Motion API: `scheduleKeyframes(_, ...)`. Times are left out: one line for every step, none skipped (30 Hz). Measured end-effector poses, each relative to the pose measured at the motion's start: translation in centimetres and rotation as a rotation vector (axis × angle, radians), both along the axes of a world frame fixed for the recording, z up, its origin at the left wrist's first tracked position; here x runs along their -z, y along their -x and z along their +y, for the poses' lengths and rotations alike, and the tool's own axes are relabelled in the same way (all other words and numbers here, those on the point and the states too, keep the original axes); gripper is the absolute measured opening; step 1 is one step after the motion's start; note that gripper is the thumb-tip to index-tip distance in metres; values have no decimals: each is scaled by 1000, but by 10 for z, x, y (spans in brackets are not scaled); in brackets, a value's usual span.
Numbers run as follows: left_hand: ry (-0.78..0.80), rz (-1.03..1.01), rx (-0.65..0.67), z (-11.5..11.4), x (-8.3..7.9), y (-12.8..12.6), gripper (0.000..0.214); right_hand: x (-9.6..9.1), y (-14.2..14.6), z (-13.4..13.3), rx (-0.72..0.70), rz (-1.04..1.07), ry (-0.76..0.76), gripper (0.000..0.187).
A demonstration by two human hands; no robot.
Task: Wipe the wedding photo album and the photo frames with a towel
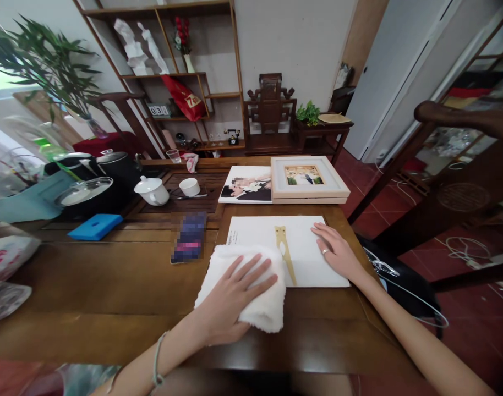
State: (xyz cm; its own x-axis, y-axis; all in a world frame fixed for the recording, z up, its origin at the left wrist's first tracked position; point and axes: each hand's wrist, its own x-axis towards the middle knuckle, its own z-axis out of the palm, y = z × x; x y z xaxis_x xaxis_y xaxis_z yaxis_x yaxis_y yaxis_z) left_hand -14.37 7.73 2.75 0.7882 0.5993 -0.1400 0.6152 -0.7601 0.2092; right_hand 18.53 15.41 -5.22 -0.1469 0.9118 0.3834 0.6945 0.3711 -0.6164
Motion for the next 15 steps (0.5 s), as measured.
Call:
scheduleKeyframes(6,-2,7,2,0,1,97,0,0,0,1,-1,2,36)
scheduleKeyframes(3,-9,7,8,0,1,95,-1,0,0,3,-3,3,36)
scheduleKeyframes(-10,-18,0,16,2,0,93,-1,1,0,5,-5,4,36)
scheduleKeyframes(-30,-26,-16,27,3,-1,90,-1,1,0,6,-7,5,37)
scheduleKeyframes(-55,-33,-38,39,5,-3,87,-1,1,0,6,-7,7,37)
scheduleKeyframes(-76,-36,-59,52,7,-5,83,-2,0,0,4,-7,8,37)
scheduleKeyframes(-94,-36,-78,66,9,-8,80,-2,0,0,1,-8,10,37)
scheduleKeyframes(-108,-34,-96,80,10,-11,76,-2,0,0,-1,-9,11,37)
scheduleKeyframes(-116,-30,-117,93,12,-14,73,-2,0,1,-2,-10,12,37)
scheduleKeyframes(-120,-25,-142,105,12,-18,71,-2,-1,1,-4,-13,12,38)
scheduleKeyframes(-123,-20,-169,114,13,-20,69,-2,-1,1,-4,-15,12,38)
scheduleKeyframes(-126,-16,-195,121,14,-23,68,-1,-1,1,-4,-17,12,38)
scheduleKeyframes(-131,-14,-215,126,15,-24,67,-1,-1,1,-5,-19,13,38)
scheduleKeyframes(-139,-14,-225,127,16,-24,67,-1,-1,1,-6,-20,15,39)
scheduleKeyframes(-151,-21,-226,124,17,-24,68,-1,-2,2,-8,-21,17,38)
